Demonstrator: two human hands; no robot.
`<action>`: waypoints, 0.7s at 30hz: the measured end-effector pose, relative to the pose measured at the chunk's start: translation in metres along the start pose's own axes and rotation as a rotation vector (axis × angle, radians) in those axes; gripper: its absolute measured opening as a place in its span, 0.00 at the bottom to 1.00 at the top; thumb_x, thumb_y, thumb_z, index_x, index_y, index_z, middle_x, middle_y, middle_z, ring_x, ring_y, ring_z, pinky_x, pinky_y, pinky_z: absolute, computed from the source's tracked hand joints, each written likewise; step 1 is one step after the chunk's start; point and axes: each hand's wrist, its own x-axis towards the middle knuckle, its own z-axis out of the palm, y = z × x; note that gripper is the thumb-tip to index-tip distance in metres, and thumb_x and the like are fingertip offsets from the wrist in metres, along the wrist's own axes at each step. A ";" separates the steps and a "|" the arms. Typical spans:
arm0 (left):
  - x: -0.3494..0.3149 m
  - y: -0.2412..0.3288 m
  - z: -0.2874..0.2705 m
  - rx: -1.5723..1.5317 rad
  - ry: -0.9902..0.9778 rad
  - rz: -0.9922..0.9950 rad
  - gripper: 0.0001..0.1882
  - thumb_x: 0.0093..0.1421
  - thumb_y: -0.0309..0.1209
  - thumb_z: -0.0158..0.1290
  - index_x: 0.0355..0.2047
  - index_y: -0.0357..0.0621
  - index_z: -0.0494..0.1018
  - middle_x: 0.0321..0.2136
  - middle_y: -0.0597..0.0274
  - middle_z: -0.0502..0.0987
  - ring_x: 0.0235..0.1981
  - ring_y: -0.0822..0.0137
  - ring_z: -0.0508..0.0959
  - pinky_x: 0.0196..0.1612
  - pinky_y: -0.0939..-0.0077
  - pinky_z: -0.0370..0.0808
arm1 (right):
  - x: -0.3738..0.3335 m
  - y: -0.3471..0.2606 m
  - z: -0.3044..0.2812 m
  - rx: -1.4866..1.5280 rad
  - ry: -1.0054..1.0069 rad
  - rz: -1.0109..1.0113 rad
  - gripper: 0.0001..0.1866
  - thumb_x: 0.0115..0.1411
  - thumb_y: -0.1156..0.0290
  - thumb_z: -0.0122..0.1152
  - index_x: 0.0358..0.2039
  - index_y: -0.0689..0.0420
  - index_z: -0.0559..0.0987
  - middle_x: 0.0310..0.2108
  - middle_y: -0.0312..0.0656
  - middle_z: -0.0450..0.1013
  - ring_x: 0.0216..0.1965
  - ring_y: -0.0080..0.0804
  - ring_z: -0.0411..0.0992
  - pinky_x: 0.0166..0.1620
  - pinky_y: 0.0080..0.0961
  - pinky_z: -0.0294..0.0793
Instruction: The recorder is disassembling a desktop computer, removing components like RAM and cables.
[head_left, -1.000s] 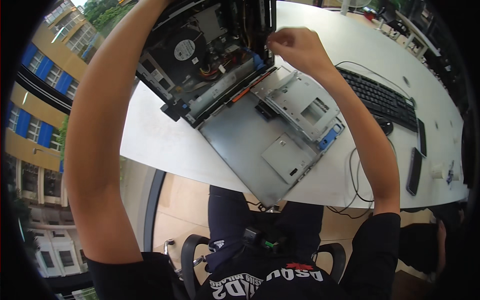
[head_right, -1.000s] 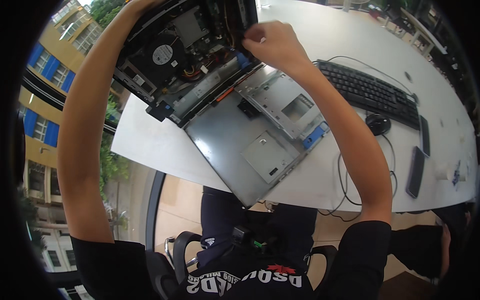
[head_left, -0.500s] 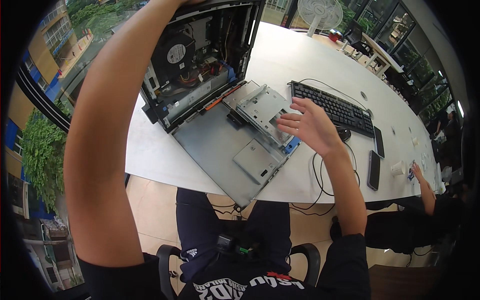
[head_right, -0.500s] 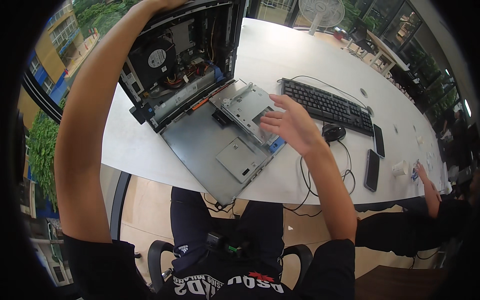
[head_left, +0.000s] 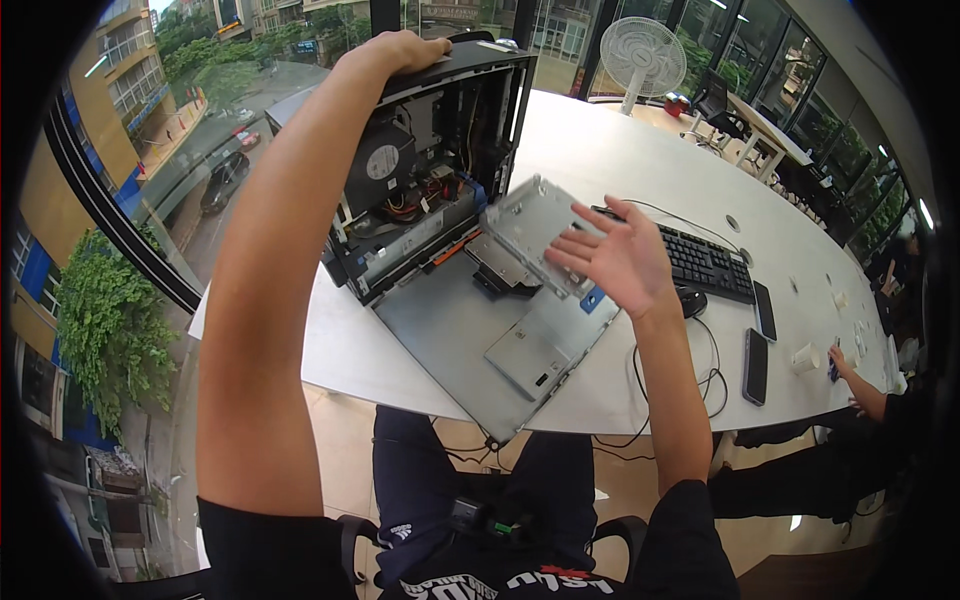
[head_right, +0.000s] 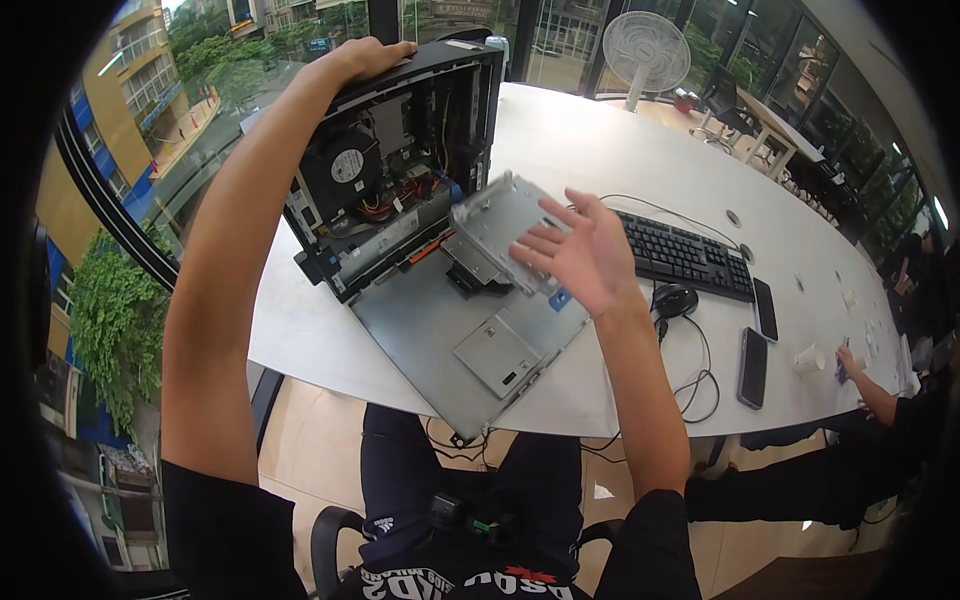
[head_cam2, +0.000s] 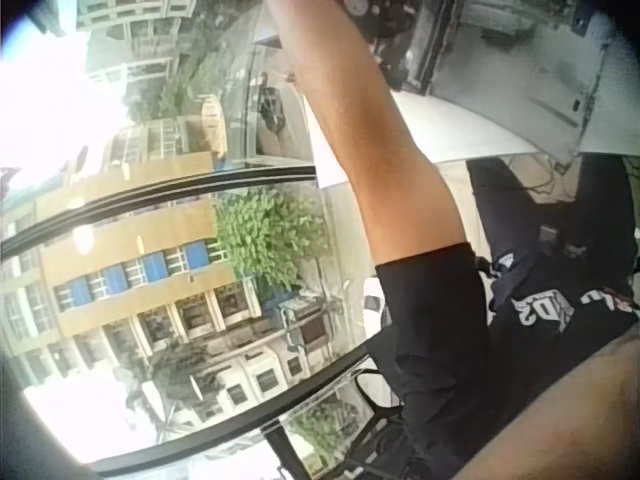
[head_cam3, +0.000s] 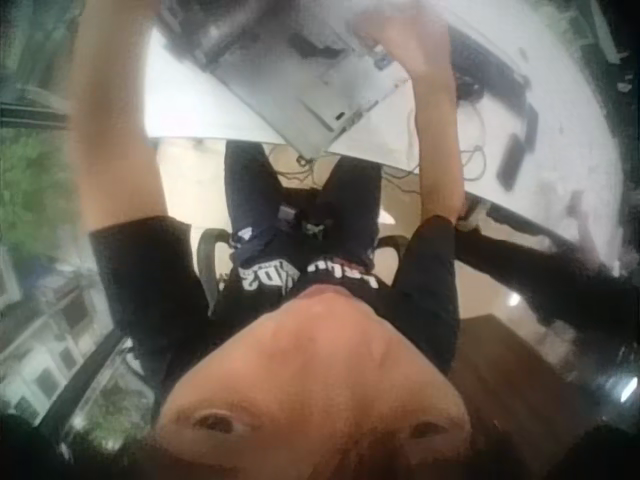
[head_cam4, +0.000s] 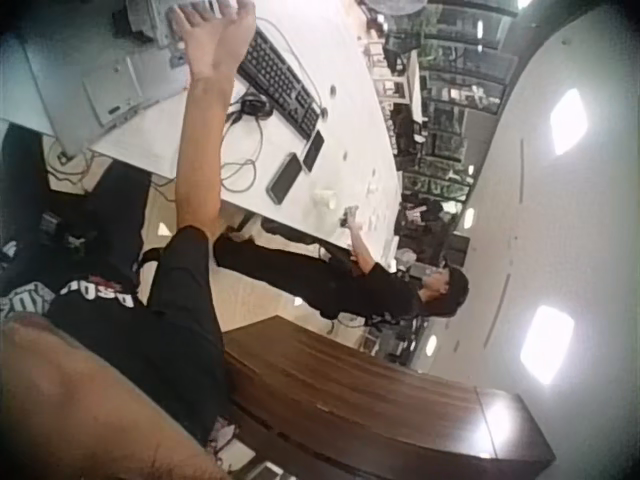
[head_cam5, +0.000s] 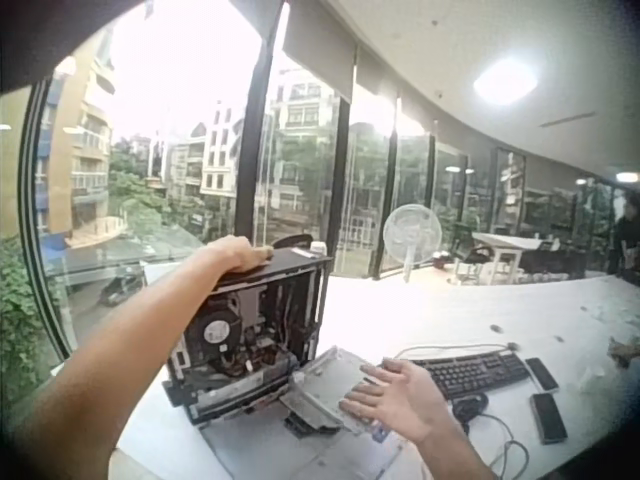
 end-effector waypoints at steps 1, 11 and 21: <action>-0.001 0.000 -0.002 -0.010 -0.013 -0.008 0.49 0.58 0.72 0.38 0.51 0.34 0.77 0.53 0.36 0.74 0.57 0.42 0.73 0.60 0.57 0.67 | 0.003 -0.006 0.007 0.029 -0.045 -0.046 0.43 0.67 0.57 0.47 0.68 0.76 0.43 0.66 0.80 0.34 0.71 0.68 0.38 0.69 0.54 0.51; -0.007 0.014 -0.010 0.008 -0.117 -0.134 0.44 0.59 0.67 0.41 0.58 0.40 0.72 0.60 0.42 0.69 0.63 0.47 0.68 0.64 0.57 0.63 | 0.032 -0.027 0.070 0.203 -0.214 -0.175 0.44 0.66 0.61 0.48 0.68 0.74 0.36 0.67 0.76 0.29 0.71 0.66 0.36 0.67 0.56 0.59; -0.003 0.004 -0.010 0.003 -0.152 -0.148 0.44 0.60 0.67 0.40 0.58 0.40 0.72 0.60 0.41 0.69 0.63 0.47 0.68 0.64 0.56 0.64 | 0.036 -0.019 0.092 0.233 -0.215 -0.245 0.43 0.63 0.63 0.51 0.67 0.74 0.42 0.64 0.76 0.44 0.67 0.67 0.51 0.64 0.56 0.66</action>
